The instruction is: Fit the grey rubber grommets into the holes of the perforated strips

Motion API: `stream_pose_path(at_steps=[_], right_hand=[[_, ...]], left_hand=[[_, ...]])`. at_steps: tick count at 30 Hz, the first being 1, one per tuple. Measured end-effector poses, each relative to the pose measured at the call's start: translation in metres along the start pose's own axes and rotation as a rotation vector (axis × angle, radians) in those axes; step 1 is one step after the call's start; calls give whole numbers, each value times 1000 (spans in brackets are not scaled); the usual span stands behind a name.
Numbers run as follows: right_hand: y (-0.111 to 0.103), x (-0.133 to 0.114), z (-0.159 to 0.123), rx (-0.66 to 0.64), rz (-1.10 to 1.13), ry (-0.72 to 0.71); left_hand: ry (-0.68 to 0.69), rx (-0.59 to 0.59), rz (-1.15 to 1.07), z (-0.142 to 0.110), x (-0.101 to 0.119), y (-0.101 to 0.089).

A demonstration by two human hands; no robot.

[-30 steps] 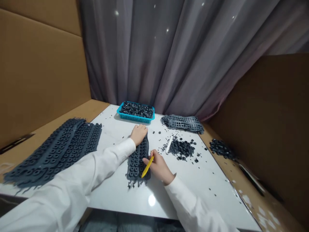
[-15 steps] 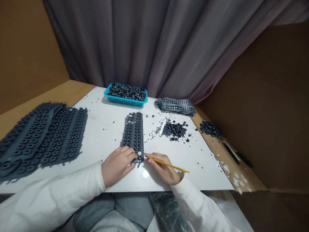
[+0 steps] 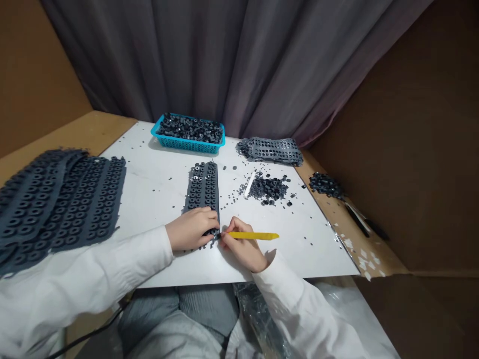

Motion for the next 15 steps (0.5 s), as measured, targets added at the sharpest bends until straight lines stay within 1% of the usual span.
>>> stream_pose_path(at_steps=[5,9,13,15], right_hand=[[0,2,1,-33,91,23],[2,3,4,-30,87,37],[3,3,7,-13,91,52],[3,3,8,-11,77,54]], left_hand=[[50,-72,49,6,4,-2],[80,-100,93,10,6,-3],[134,-172,260,12,12,3],[184,-178,356,12,17,6]])
Point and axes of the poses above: each hand's wrist, its own z-axis towards the middle knuckle, its own y-axis out of the palm, x = y × z, the point moved 6 cm from there along z, towards the middle knuckle, and after that the axes turned 11 degrees about y, right-handed, at the moved point
